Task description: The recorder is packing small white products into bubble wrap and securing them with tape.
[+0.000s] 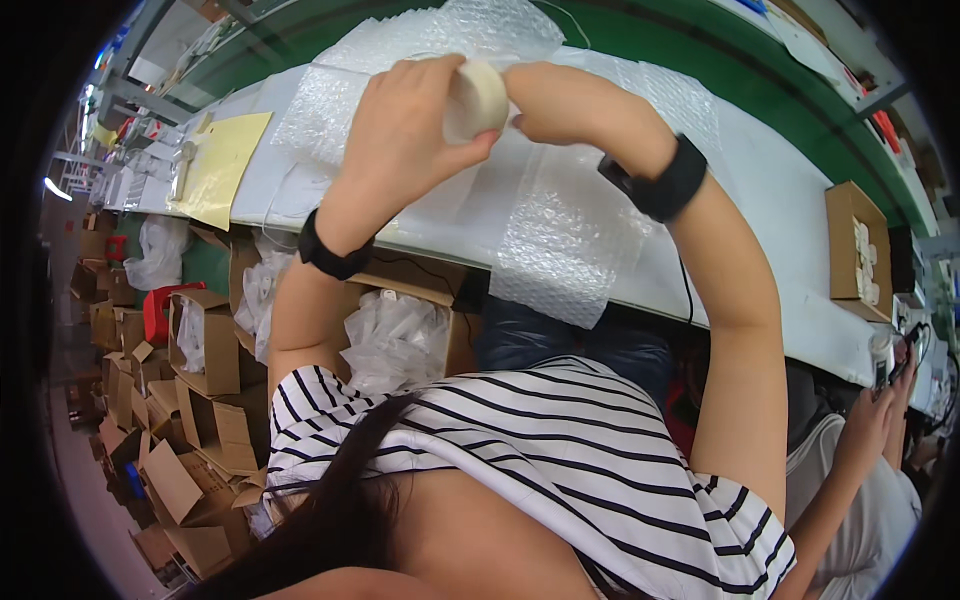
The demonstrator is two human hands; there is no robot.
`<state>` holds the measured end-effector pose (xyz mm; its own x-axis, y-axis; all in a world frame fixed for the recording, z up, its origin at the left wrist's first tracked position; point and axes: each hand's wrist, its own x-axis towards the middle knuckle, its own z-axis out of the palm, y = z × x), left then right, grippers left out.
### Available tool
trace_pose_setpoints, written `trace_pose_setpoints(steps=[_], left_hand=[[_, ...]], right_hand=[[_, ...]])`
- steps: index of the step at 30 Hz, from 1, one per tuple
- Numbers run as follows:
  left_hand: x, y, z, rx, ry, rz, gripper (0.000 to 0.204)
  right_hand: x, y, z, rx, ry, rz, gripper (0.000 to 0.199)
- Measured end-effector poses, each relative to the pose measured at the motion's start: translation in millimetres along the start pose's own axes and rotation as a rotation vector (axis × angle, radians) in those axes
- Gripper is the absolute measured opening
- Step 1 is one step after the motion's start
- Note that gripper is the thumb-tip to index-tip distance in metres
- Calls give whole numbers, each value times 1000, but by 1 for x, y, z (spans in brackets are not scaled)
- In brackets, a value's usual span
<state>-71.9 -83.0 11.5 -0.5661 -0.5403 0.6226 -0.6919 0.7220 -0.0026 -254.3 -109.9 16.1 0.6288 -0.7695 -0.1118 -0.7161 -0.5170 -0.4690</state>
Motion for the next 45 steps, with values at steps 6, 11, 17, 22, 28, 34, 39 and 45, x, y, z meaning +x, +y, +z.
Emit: trace_pose_setpoints(steps=[6,11,17,22,28,34,39,45], left_hand=[[-13,1,53,388,-219,69,43],[-19,4,82,397,-329,120,54],[-21,29,54,448,-319,82,72],[-37,89,0,93,-404,118,70],[-19,127,-46,-507,-499,437,59],[-26,126,-17,-664,-539,368,49],[-48,110,18,-625,-464,244,42],[-24,80,52,-233,-111,-36,42]], right_hand=[[-67,-6,-7,-317,370,46,42],[-101,-11,-5,-252,388,109,44],[-156,-19,-3,-107,466,159,44],[-218,-22,22,70,760,245,39],[-274,-27,48,103,1001,568,26],[-268,-13,101,403,935,600,21],[-274,0,117,374,915,607,20],[-262,-1,98,315,830,497,21]])
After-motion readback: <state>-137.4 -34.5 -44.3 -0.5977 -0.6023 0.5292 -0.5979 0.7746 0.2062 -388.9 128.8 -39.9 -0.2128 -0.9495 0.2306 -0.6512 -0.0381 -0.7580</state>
